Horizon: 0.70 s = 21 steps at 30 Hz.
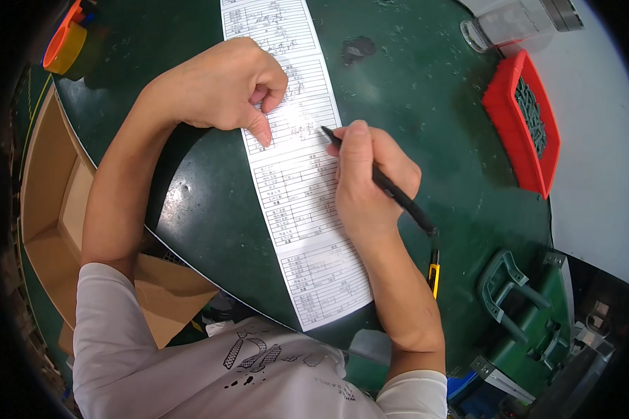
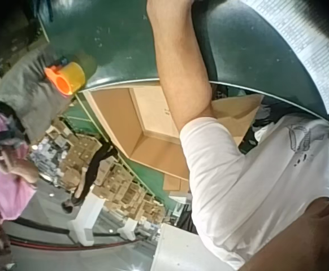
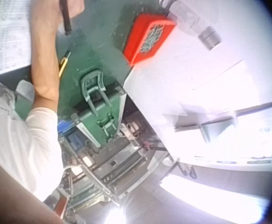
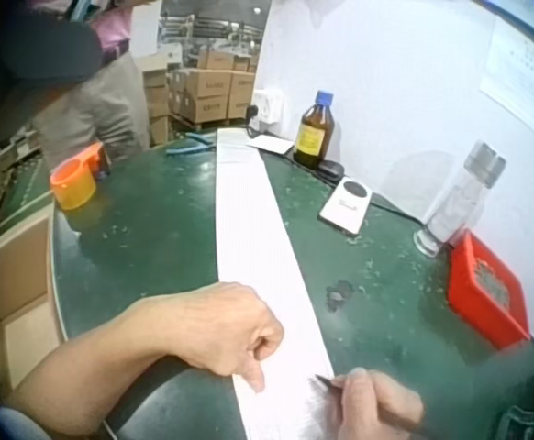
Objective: The recorder trims a plastic part with a utility knife and then records inventory data on a long paper list.
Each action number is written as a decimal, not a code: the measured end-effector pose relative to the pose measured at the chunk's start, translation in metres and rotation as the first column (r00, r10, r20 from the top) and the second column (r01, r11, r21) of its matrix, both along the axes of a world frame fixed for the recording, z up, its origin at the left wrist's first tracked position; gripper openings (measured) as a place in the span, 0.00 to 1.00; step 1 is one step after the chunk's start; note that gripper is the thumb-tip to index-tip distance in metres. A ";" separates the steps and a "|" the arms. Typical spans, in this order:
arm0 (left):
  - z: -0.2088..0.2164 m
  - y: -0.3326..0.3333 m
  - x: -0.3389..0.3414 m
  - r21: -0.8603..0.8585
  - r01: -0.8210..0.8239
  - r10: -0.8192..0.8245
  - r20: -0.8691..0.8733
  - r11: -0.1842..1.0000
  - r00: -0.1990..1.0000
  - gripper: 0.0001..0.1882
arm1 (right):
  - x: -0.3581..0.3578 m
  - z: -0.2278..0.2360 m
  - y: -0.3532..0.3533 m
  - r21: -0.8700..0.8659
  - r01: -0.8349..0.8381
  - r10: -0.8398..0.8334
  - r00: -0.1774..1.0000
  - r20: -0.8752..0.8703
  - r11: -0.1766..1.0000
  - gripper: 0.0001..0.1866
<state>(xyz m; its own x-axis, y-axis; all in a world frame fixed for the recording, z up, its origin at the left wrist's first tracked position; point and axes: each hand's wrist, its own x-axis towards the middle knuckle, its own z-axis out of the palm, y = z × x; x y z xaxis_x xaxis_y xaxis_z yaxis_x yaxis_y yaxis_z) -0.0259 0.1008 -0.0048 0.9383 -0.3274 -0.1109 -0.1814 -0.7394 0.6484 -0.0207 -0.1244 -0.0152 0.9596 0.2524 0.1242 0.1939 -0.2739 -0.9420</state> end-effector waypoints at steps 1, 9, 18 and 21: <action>0.000 0.000 0.000 -0.001 0.006 -0.006 0.013 1.000 1.000 0.22 | 0.000 0.000 0.000 0.036 -0.009 0.009 1.000 -0.011 0.999 0.16; -0.006 0.001 -0.002 -0.110 0.035 -0.003 0.276 0.993 0.961 0.20 | 0.012 0.001 -0.006 0.374 0.053 -0.003 0.991 -0.132 0.926 0.18; -0.005 -0.016 -0.004 -0.072 0.126 -0.116 0.130 0.989 0.985 0.20 | 0.013 0.011 -0.011 0.448 0.096 -0.026 0.987 -0.159 0.889 0.17; -0.003 -0.012 -0.005 -0.074 0.100 -0.092 0.107 0.992 0.990 0.18 | 0.009 0.016 -0.012 0.340 -0.011 0.060 0.989 -0.133 0.940 0.15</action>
